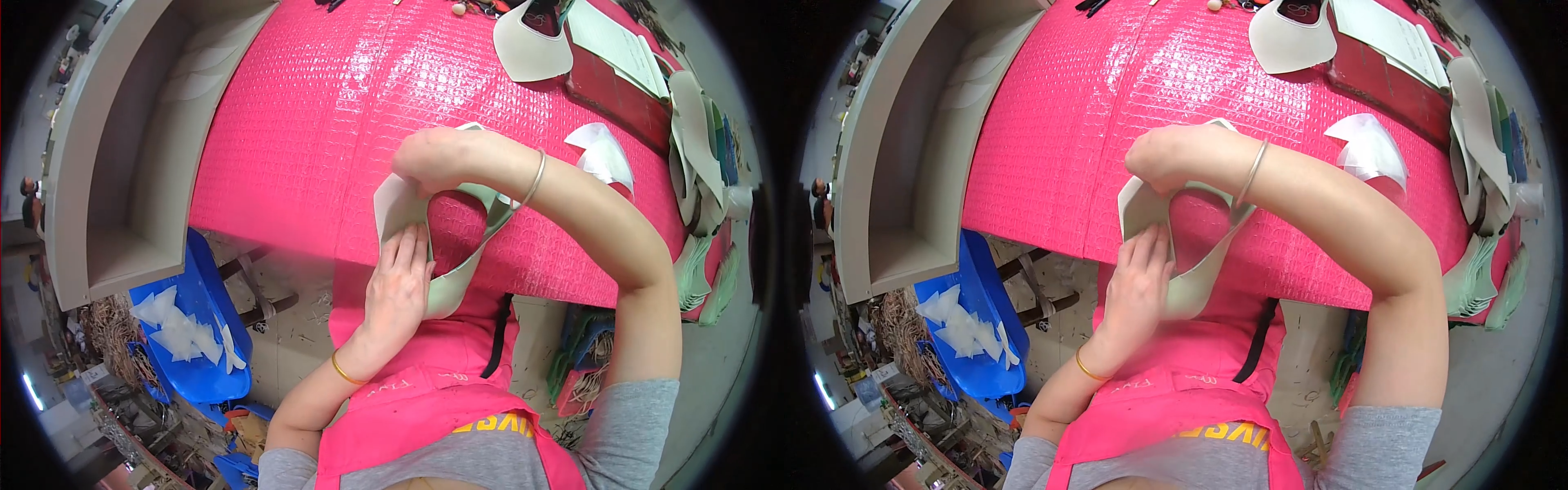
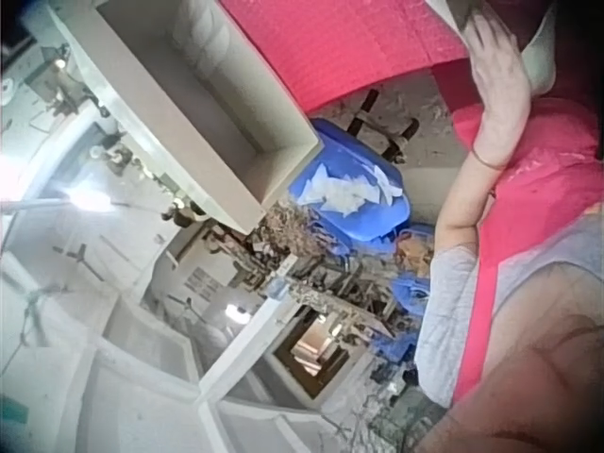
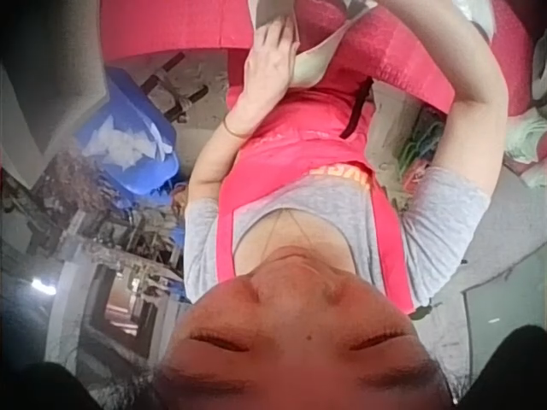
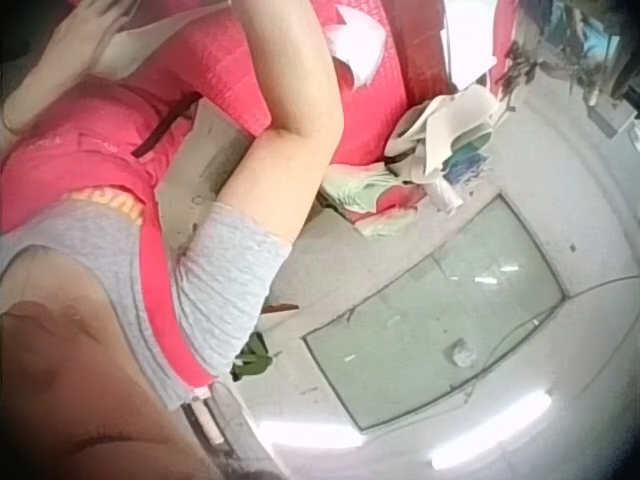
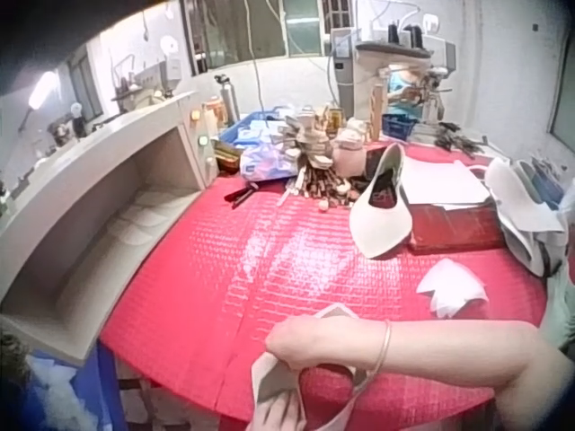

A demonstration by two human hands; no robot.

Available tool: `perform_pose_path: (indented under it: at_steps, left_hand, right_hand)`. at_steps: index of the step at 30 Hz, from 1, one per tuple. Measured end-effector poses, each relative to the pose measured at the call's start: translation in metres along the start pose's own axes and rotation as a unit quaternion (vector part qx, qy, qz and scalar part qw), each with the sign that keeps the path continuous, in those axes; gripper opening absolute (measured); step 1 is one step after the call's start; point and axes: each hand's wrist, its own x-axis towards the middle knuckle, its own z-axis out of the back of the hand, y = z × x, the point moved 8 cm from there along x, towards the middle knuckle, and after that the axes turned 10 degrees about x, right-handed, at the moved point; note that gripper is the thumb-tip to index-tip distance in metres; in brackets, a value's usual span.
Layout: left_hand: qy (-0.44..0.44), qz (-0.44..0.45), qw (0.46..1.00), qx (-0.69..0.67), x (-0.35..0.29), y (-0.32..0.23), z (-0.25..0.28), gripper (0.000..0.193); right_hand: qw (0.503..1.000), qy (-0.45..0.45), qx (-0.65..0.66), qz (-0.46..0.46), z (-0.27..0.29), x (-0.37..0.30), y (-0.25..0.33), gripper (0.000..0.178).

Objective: Manually assembling and reinforcing leather or synthetic upper components for a shoe.

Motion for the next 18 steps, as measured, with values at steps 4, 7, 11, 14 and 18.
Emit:
perform_pose_path:
  at_steps: [4, 7, 11, 14, 18]
  left_hand:
    - [-0.003, -0.006, 1.0, 0.006, 0.0, -0.003, 0.002, 0.041]
    - [-0.001, -0.004, 1.0, 0.007, 0.0, -0.002, 0.002, 0.041]
    - [-0.006, -0.009, 1.0, 0.009, 0.0, -0.002, 0.002, 0.041]
    - [-0.011, -0.009, 1.0, 0.017, 0.0, -0.002, 0.002, 0.04]
    - [-0.003, -0.007, 1.0, 0.019, -0.001, -0.001, 0.001, 0.04]
  right_hand:
    - [0.997, -0.002, -0.073, 0.009, 0.001, 0.0, 0.005, 0.02]
    - [0.997, -0.005, -0.078, -0.003, 0.003, 0.001, 0.006, 0.02]
    - [0.999, -0.019, -0.015, 0.025, -0.001, 0.004, -0.005, 0.024]
    - [0.995, 0.026, 0.087, 0.042, 0.003, -0.013, -0.004, 0.025]
    - [0.995, -0.038, 0.074, 0.06, 0.007, -0.013, -0.006, 0.024]
